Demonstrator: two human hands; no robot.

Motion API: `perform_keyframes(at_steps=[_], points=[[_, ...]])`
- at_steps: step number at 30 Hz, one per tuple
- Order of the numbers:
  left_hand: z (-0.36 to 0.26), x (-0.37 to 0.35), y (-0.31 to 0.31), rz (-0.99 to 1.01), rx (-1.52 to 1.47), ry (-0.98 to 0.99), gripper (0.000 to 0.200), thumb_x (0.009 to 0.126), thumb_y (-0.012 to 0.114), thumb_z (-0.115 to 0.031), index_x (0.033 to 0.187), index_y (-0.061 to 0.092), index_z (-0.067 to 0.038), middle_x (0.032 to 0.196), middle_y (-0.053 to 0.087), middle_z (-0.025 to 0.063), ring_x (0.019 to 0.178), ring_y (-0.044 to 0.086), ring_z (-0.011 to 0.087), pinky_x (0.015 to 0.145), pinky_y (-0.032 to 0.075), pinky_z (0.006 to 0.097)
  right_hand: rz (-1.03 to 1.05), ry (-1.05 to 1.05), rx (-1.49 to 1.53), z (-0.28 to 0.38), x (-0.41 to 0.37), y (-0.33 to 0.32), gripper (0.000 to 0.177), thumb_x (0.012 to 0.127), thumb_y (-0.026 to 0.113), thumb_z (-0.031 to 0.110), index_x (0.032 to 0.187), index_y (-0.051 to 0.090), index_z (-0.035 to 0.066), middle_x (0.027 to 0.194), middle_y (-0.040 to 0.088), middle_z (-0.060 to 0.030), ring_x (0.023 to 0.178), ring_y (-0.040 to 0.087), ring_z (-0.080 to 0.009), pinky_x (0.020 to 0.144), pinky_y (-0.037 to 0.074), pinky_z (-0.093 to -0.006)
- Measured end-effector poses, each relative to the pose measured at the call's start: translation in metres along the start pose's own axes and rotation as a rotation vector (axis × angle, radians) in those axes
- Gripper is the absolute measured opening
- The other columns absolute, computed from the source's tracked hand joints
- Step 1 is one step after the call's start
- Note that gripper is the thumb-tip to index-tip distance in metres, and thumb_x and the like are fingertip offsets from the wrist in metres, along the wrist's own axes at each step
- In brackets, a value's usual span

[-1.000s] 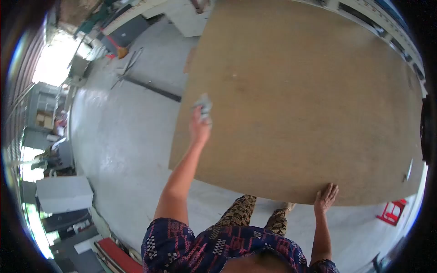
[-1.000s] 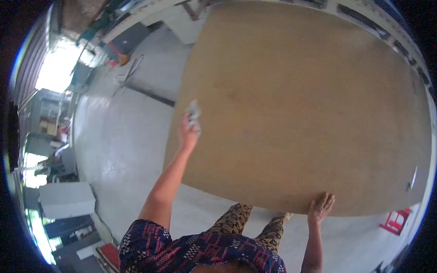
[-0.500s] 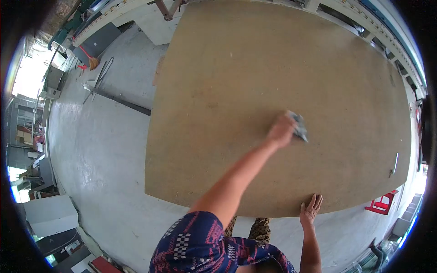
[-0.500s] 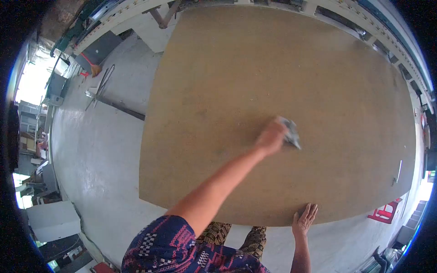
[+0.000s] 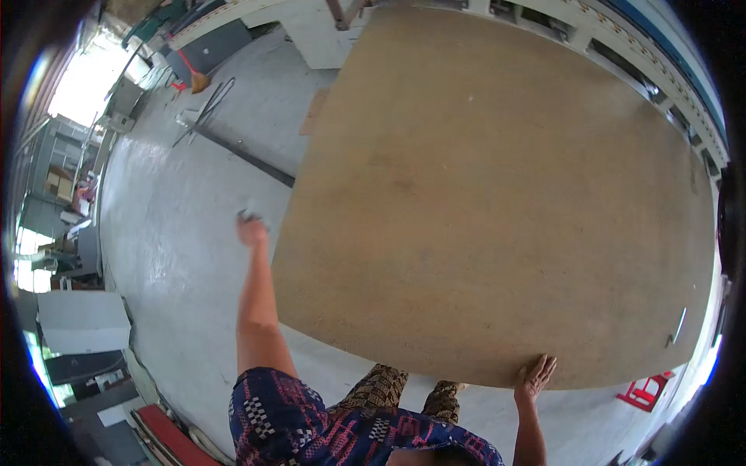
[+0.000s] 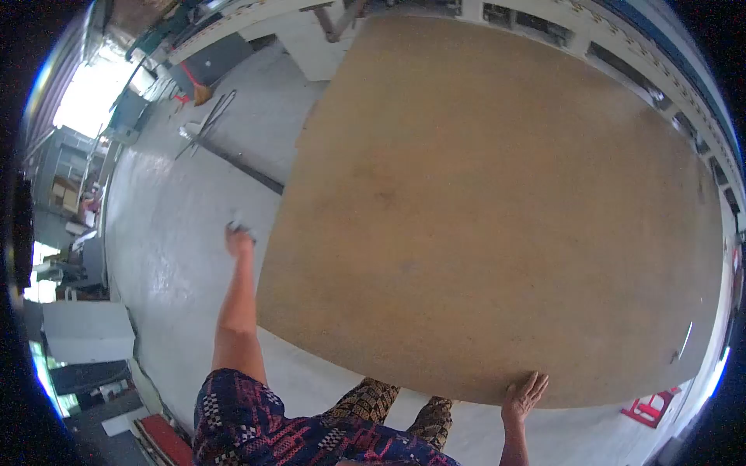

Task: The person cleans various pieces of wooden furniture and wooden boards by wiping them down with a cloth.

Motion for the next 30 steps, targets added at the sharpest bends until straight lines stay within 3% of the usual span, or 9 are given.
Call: perform_keyframes(at_steps=[1,2,6,9,11,14,20,27,30], points=[[-0.005,-0.001,0.027,-0.082,0.118,0.351,0.027,0.085,0.045,-0.009,0.111,0.05,-0.006,0.087,0.061,0.0097,0.074,0.058,0.0211,0.063,0.046,0.0346,-0.017,-0.019,-0.014,-0.002,0.0,0.002,0.072,0.082,0.053,0.017,0.141,0.013,0.006,0.145,0.006,-0.024,0.134,0.008,-0.0425,0.107,0.013,-0.0507],[-0.013,-0.032,0.066,0.31,-0.524,0.084,0.033,0.083,0.048,-0.014,0.115,0.048,-0.004,0.098,0.059,0.0131,0.081,0.058,0.0223,0.065,0.047,0.0383,-0.035,-0.042,-0.017,-0.004,-0.002,0.004,0.073,0.082,0.054,0.016,0.141,0.012,0.006,0.146,0.005,-0.0235,0.134,0.008,-0.0422,0.107,0.014,-0.0507],[-0.148,-0.259,0.138,0.818,0.064,0.749,0.045,0.097,0.026,-0.025,0.135,0.03,-0.003,0.142,0.025,0.0181,0.131,0.026,0.0312,0.108,0.023,0.0411,-0.012,-0.001,-0.05,-0.011,0.0,0.012,0.073,0.083,0.054,0.019,0.141,0.012,0.008,0.146,0.003,-0.0222,0.134,0.007,-0.0409,0.108,0.013,-0.0508],[-0.187,-0.403,0.151,1.483,-0.15,0.567,0.044,0.098,0.024,-0.028,0.135,0.032,-0.006,0.146,0.019,0.0146,0.136,0.013,0.0307,0.113,0.009,0.042,0.016,0.026,-0.05,-0.016,0.002,0.014,0.073,0.083,0.054,0.02,0.142,0.012,0.008,0.147,0.003,-0.0217,0.135,0.007,-0.0401,0.108,0.012,-0.0503],[-0.181,-0.477,0.178,1.345,0.13,1.289,0.043,0.098,0.023,-0.028,0.13,0.039,-0.005,0.145,0.021,0.0149,0.136,0.012,0.0307,0.113,0.009,0.0418,-0.005,0.01,-0.056,-0.016,0.002,0.013,0.073,0.083,0.054,0.021,0.141,0.012,0.008,0.147,0.003,-0.0215,0.135,0.007,-0.0398,0.108,0.013,-0.0502],[-0.162,-0.495,0.188,1.282,0.12,1.312,0.043,0.098,0.021,-0.028,0.128,0.04,-0.004,0.144,0.022,0.0159,0.136,0.012,0.0306,0.113,0.008,0.0416,-0.019,-0.022,-0.045,-0.018,0.001,0.015,0.074,0.083,0.055,0.022,0.141,0.012,0.008,0.146,0.004,-0.0217,0.135,0.007,-0.0396,0.108,0.013,-0.05],[-0.086,-0.28,0.125,0.942,0.037,0.299,0.055,0.097,0.019,-0.038,0.138,0.025,-0.002,0.146,0.019,0.0162,0.136,0.015,0.0294,0.111,0.012,0.0407,-0.013,-0.003,-0.056,-0.022,0.003,0.019,0.073,0.084,0.054,0.024,0.141,0.013,0.007,0.146,0.004,-0.0229,0.135,0.007,-0.0398,0.108,0.014,-0.0502],[0.255,0.073,-0.074,-0.113,1.061,0.35,0.036,0.08,0.051,-0.013,0.113,0.054,0.0,0.115,0.056,0.0152,0.108,0.052,0.0285,0.092,0.041,0.0378,-0.034,-0.019,-0.036,-0.014,0.003,0.015,0.072,0.081,0.056,0.017,0.139,0.014,0.004,0.144,0.007,-0.0258,0.133,0.01,-0.0429,0.106,0.016,-0.0515],[0.105,-0.025,-0.11,-0.104,0.273,0.225,0.039,0.081,0.051,-0.011,0.118,0.05,0.001,0.119,0.052,0.019,0.111,0.049,0.0329,0.095,0.039,0.0388,-0.011,-0.012,0.038,0.009,0.002,-0.006,0.068,0.08,0.056,0.017,0.137,0.021,0.005,0.141,0.012,-0.0269,0.13,0.014,-0.044,0.105,0.018,-0.0508]])
Point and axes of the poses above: each hand's wrist, its own x-axis towards the middle knuckle, its own y-axis out of the palm, z = x × y, the point moved 6 cm from there along x, towards the middle knuckle
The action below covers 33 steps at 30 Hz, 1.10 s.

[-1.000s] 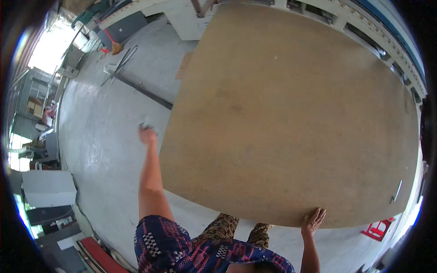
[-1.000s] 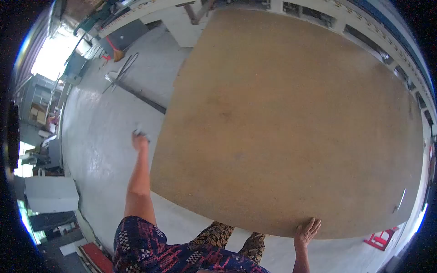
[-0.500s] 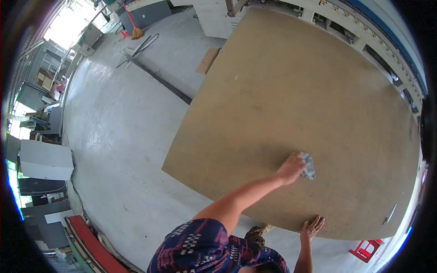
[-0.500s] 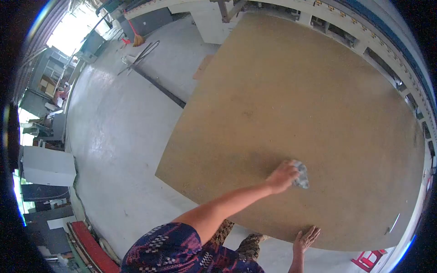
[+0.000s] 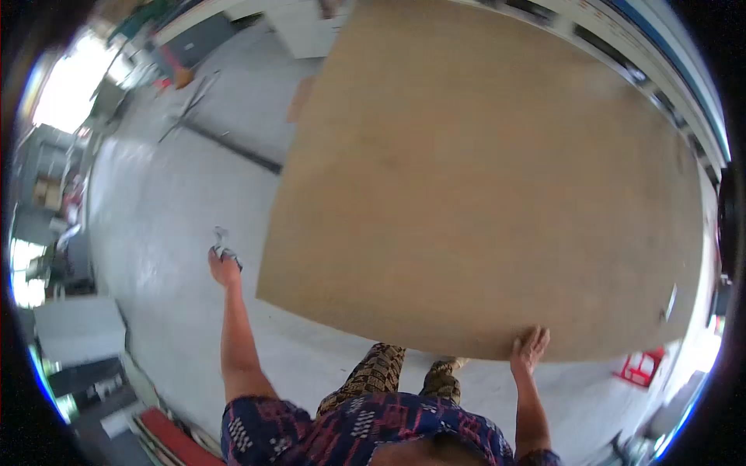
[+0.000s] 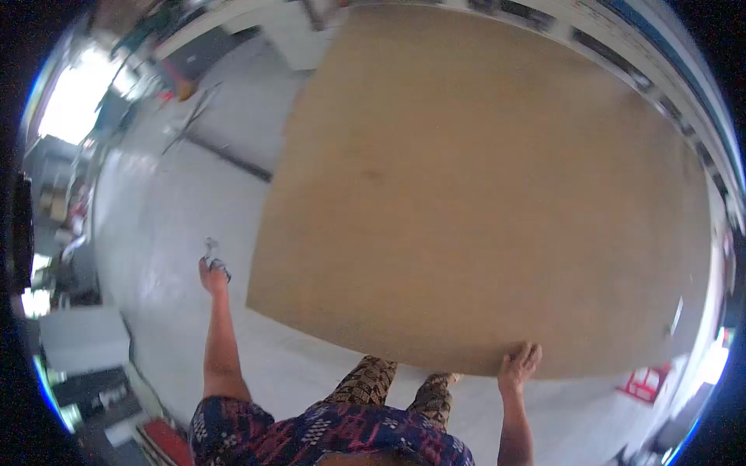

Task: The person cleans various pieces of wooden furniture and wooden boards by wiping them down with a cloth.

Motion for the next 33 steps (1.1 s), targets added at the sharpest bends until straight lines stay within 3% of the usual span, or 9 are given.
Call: perform_keyframes(at_steps=[3,7,12,16,21,26,30,31,33], points=[[-0.117,-0.083,0.039,0.282,-0.118,0.292,0.047,0.078,0.057,-0.006,0.123,0.045,0.0,0.123,0.048,0.0207,0.116,0.044,0.035,0.098,0.036,0.0397,-0.067,0.088,-0.034,0.004,0.001,-0.005,0.064,0.076,0.057,0.021,0.132,0.029,0.008,0.135,0.023,-0.0248,0.123,0.025,-0.0421,0.102,0.023,-0.0493],[-0.263,-0.262,0.075,0.633,-0.229,0.891,0.056,0.071,0.061,-0.001,0.124,0.044,-0.006,0.127,0.044,0.018,0.125,0.032,0.0388,0.103,0.028,0.0476,0.138,0.133,-0.021,0.011,0.001,-0.022,0.071,0.082,0.054,0.036,0.138,0.023,0.006,0.144,0.013,-0.0244,0.134,0.01,-0.0402,0.108,0.015,-0.0458],[-0.283,-0.353,0.077,0.882,-0.305,1.124,0.053,0.069,0.06,0.0,0.119,0.045,-0.005,0.125,0.044,0.0178,0.127,0.029,0.0385,0.104,0.024,0.0507,0.045,0.154,-0.023,-0.01,-0.01,-0.007,0.07,0.083,0.053,0.041,0.14,0.022,0.012,0.146,0.009,-0.0212,0.135,0.006,-0.0386,0.107,0.016,-0.0485],[-0.161,-0.266,0.077,0.681,-0.326,0.865,0.04,0.086,0.045,-0.03,0.116,0.048,-0.003,0.126,0.045,0.018,0.124,0.034,0.0373,0.103,0.025,0.0494,0.005,0.13,0.009,-0.015,-0.013,-0.005,0.07,0.084,0.053,0.04,0.14,0.022,0.012,0.146,0.01,-0.0214,0.135,0.007,-0.0391,0.107,0.016,-0.05],[0.044,-0.082,0.024,0.38,-0.44,0.288,0.045,0.076,0.049,-0.025,0.108,0.057,0.006,0.105,0.062,0.0163,0.091,0.059,0.0294,0.077,0.051,0.0423,0.013,0.137,0.018,-0.011,-0.014,-0.01,0.071,0.084,0.054,0.039,0.14,0.021,0.012,0.146,0.01,-0.0215,0.135,0.008,-0.039,0.106,0.017,-0.0518],[0.105,0.018,0.0,0.07,-0.814,-0.187,0.036,0.082,0.048,-0.02,0.108,0.059,0.003,0.106,0.059,0.013,0.09,0.058,0.0257,0.072,0.051,0.0418,0.108,0.18,0.03,-0.018,-0.007,-0.004,0.076,0.08,0.059,0.041,0.14,0.021,0.013,0.147,0.007,-0.0205,0.136,0.006,-0.038,0.105,0.018,-0.0513],[-0.142,-0.077,0.051,0.499,-0.763,0.087,0.034,0.085,0.048,-0.032,0.099,0.061,-0.003,0.092,0.061,0.0064,0.083,0.057,0.0176,0.068,0.046,0.0326,0.378,0.164,-0.084,0.026,0.017,-0.028,0.083,0.074,0.066,0.04,0.14,0.023,0.014,0.146,0.012,-0.0173,0.135,0.009,-0.0361,0.105,0.022,-0.05],[-0.198,-0.119,0.062,0.652,-0.808,-0.092,0.038,0.086,0.049,-0.036,0.101,0.06,-0.003,0.091,0.061,0.0067,0.08,0.057,0.0181,0.069,0.046,0.0332,0.411,0.114,-0.116,0.043,0.028,-0.035,0.084,0.073,0.067,0.039,0.14,0.023,0.014,0.146,0.013,-0.0169,0.135,0.01,-0.0358,0.105,0.022,-0.0496],[-0.316,-0.203,0.042,0.8,-0.717,0.098,0.042,0.087,0.049,-0.038,0.099,0.06,0.001,0.091,0.063,0.0094,0.081,0.058,0.0191,0.072,0.046,0.0343,0.414,-0.128,0.433,0.112,0.051,-0.051,0.083,0.075,0.069,0.039,0.14,0.025,0.014,0.144,0.018,-0.0179,0.134,0.017,-0.0347,0.107,0.022,-0.0448]])
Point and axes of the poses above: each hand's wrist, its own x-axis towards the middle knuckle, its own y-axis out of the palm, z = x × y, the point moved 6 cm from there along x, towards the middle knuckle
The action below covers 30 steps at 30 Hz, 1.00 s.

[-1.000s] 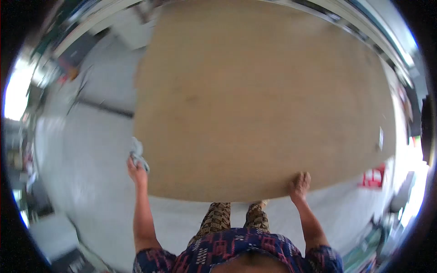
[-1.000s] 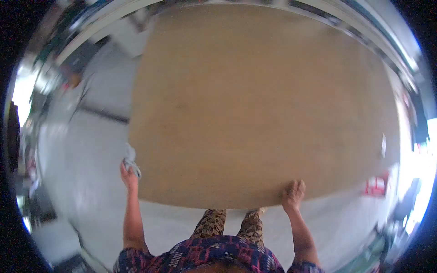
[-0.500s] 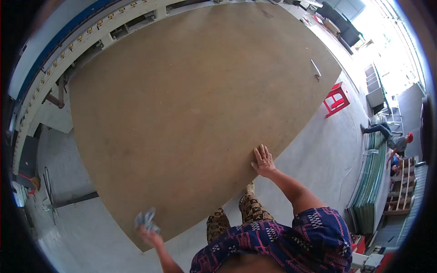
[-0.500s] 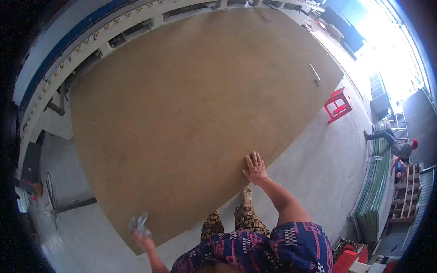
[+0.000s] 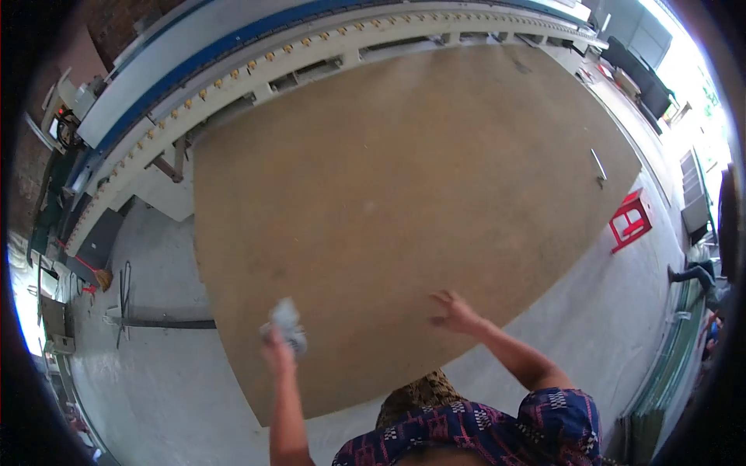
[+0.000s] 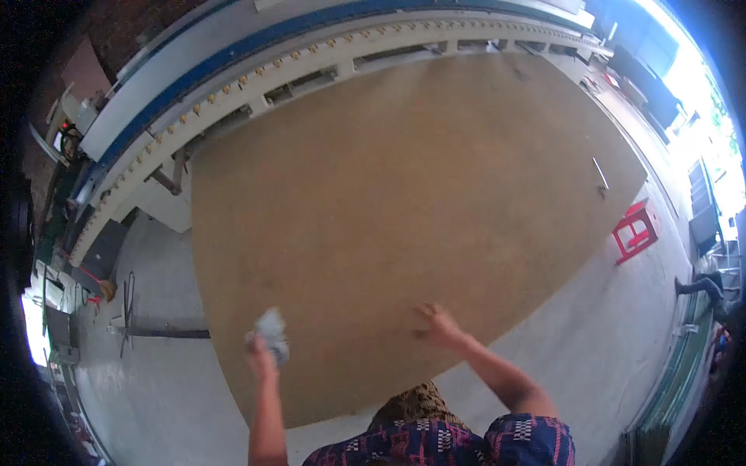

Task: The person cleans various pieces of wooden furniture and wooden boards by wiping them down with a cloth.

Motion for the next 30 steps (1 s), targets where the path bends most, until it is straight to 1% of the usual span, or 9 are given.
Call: perform_keyframes(at_steps=[4,8,10,14,17,22,25,28,30], points=[[-0.017,-0.001,0.152,0.307,0.055,0.061,0.04,0.085,0.05,-0.032,0.107,0.056,0.002,0.104,0.06,0.0135,0.096,0.057,0.0242,0.083,0.044,0.0364,-0.018,-0.391,0.733,0.119,0.046,0.012,0.085,0.076,0.071,0.031,0.141,0.02,0.008,0.143,0.02,-0.0143,0.133,0.019,-0.0277,0.106,0.025,-0.0416],[-0.001,0.007,0.248,0.677,-0.704,-0.425,0.048,0.086,0.055,-0.04,0.119,0.051,-0.004,0.113,0.057,0.0111,0.105,0.053,0.0262,0.089,0.041,0.0417,-0.226,-0.21,0.946,0.117,0.109,0.0,0.064,0.076,0.069,0.013,0.132,0.038,0.004,0.128,0.042,-0.0125,0.12,0.039,-0.0237,0.097,0.037,-0.0377],[-0.026,0.023,0.236,0.76,-0.564,-0.431,0.054,0.086,0.053,-0.043,0.128,0.042,-0.01,0.123,0.051,0.0127,0.112,0.049,0.0277,0.094,0.04,0.0429,-0.116,-0.011,1.262,0.089,0.13,-0.025,0.052,0.075,0.067,0.003,0.124,0.048,0.004,0.115,0.054,-0.0101,0.108,0.051,-0.021,0.089,0.043,-0.0351],[-0.036,0.078,0.173,0.522,0.823,-0.047,0.084,0.08,0.057,-0.054,0.143,0.014,-0.019,0.146,0.018,0.0149,0.134,0.02,0.0334,0.104,0.023,0.0556,-0.571,-0.017,1.203,0.015,0.157,-0.124,0.042,0.069,0.056,-0.011,0.107,0.06,0.005,0.094,0.06,-0.0018,0.083,0.056,-0.0135,0.069,0.046,-0.0293],[-0.013,0.088,0.14,0.672,1.31,-0.238,0.115,0.066,0.065,-0.063,0.142,-0.012,-0.022,0.148,-0.014,0.0119,0.136,-0.01,0.0339,0.105,0.006,0.0617,-0.995,-0.154,0.582,-0.041,0.173,-0.203,0.046,0.069,0.055,-0.005,0.112,0.06,0.011,0.12,0.047,-0.0086,0.101,0.053,-0.0197,0.079,0.043,-0.0295],[0.033,0.086,0.138,0.658,1.28,-0.215,0.135,0.052,0.069,-0.07,0.139,-0.022,-0.021,0.145,-0.025,0.0146,0.132,-0.024,0.0359,0.098,-0.001,0.07,-0.904,0.333,-0.113,-0.091,0.2,-0.244,0.058,0.07,0.061,0.012,0.127,0.048,0.019,0.137,0.032,-0.0175,0.123,0.037,-0.0338,0.098,0.034,-0.0419],[0.039,0.087,0.141,0.669,1.269,-0.23,0.137,0.051,0.07,-0.07,0.138,-0.024,-0.02,0.143,-0.028,0.0167,0.131,-0.026,0.0377,0.097,-0.003,0.0707,-0.98,0.594,-0.044,-0.113,0.231,-0.234,0.052,0.078,0.06,0.025,0.127,0.045,0.014,0.135,0.034,-0.0163,0.12,0.039,-0.0349,0.101,0.032,-0.042],[0.038,0.092,0.14,0.676,1.263,-0.243,0.138,0.051,0.07,-0.07,0.138,-0.024,-0.019,0.143,-0.027,0.018,0.13,-0.026,0.0389,0.096,-0.004,0.0708,-1.034,0.474,0.078,-0.114,0.274,-0.218,0.049,0.084,0.054,0.027,0.128,0.042,0.01,0.132,0.04,-0.0151,0.12,0.04,-0.0309,0.1,0.031,-0.0416],[0.042,0.091,0.138,0.681,1.245,-0.23,0.138,0.05,0.07,-0.07,0.139,-0.023,-0.019,0.143,-0.026,0.0185,0.13,-0.026,0.0396,0.096,-0.003,0.071,-1.012,-0.08,1.367,-0.08,0.336,-0.167,0.043,0.09,0.046,0.028,0.126,0.042,0.006,0.124,0.047,-0.0127,0.116,0.043,-0.0262,0.099,0.033,-0.0402]])
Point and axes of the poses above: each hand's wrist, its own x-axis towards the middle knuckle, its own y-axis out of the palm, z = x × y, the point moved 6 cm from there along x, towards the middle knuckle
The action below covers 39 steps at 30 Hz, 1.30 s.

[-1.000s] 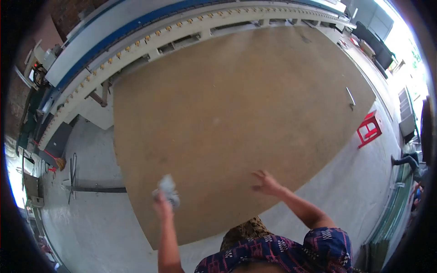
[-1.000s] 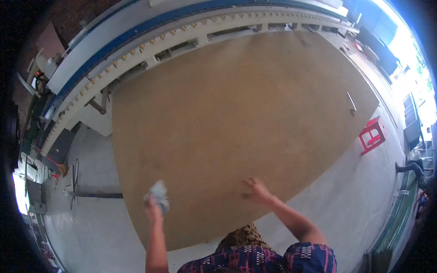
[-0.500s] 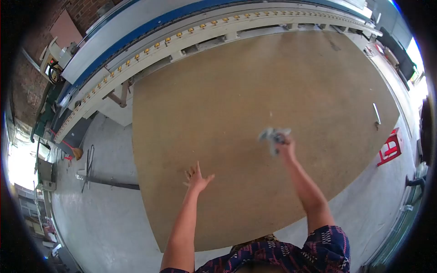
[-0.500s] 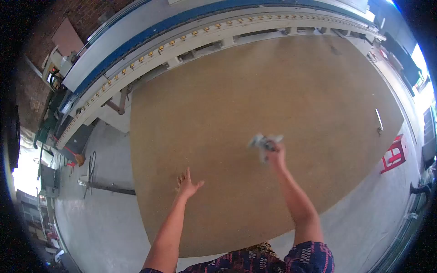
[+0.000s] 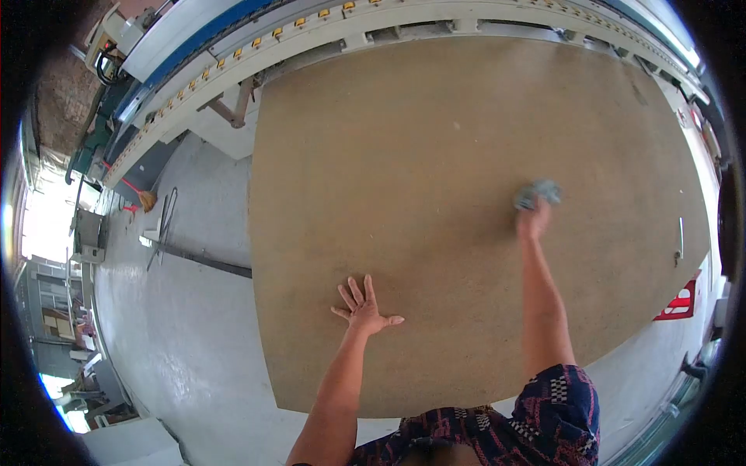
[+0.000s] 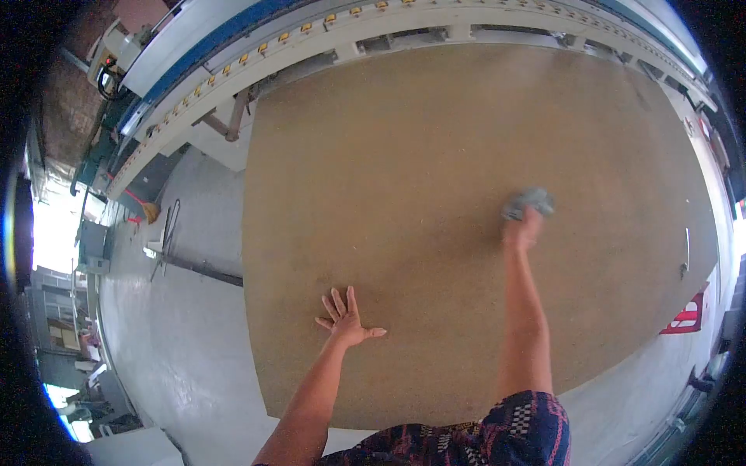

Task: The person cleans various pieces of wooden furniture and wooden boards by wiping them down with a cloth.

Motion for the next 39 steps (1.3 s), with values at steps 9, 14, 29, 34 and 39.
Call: perform_keyframes(at_steps=[9,14,29,34,39], points=[[0.004,-0.002,0.001,-0.247,-0.127,0.223,0.13,0.054,0.071,-0.067,0.143,-0.01,-0.016,0.143,-0.022,0.025,0.13,-0.019,0.0487,0.095,0.004,0.0714,1.796,0.208,-0.467,-0.187,-0.557,0.316,0.034,0.075,0.053,0.018,0.108,0.062,0.014,0.106,0.062,-0.0125,0.099,0.057,-0.0284,0.085,0.044,-0.0379],[0.011,0.017,0.017,-0.292,-0.026,0.205,0.128,0.056,0.07,-0.066,0.143,-0.01,-0.017,0.144,-0.022,0.0224,0.13,-0.021,0.046,0.093,-0.001,0.0729,1.638,-0.098,-0.097,-0.097,-0.563,0.354,0.041,0.065,0.051,-0.001,0.103,0.062,0.006,0.105,0.061,-0.0166,0.101,0.057,-0.0301,0.086,0.045,-0.0359],[0.004,0.015,0.006,0.012,-0.023,0.068,0.136,0.052,0.069,-0.07,0.14,-0.019,-0.016,0.141,-0.027,0.0246,0.128,-0.028,0.0446,0.09,-0.005,0.075,-0.159,-0.333,-1.393,0.036,0.067,0.139,0.045,0.079,0.053,0.016,0.124,0.049,0.017,0.132,0.041,-0.0135,0.119,0.042,-0.0325,0.099,0.034,-0.0437],[0.005,0.014,0.008,-0.007,-0.026,0.082,0.134,0.053,0.069,-0.07,0.14,-0.017,-0.016,0.141,-0.028,0.0244,0.128,-0.027,0.0456,0.089,-0.004,0.0758,0.132,-0.013,-0.753,-0.034,-0.023,0.262,0.024,0.089,0.043,0.023,0.101,0.055,0.005,0.1,0.057,-0.0115,0.09,0.055,-0.0231,0.077,0.044,-0.039],[0.007,0.014,0.009,-0.072,0.012,0.078,0.131,0.055,0.07,-0.066,0.141,-0.015,-0.016,0.142,-0.026,0.0234,0.129,-0.024,0.0465,0.091,-0.003,0.0753,1.146,0.287,-0.379,-0.199,-0.359,0.404,0.026,0.09,0.041,0.028,0.101,0.052,0.006,0.093,0.058,-0.0108,0.084,0.056,-0.0232,0.073,0.046,-0.0388]])
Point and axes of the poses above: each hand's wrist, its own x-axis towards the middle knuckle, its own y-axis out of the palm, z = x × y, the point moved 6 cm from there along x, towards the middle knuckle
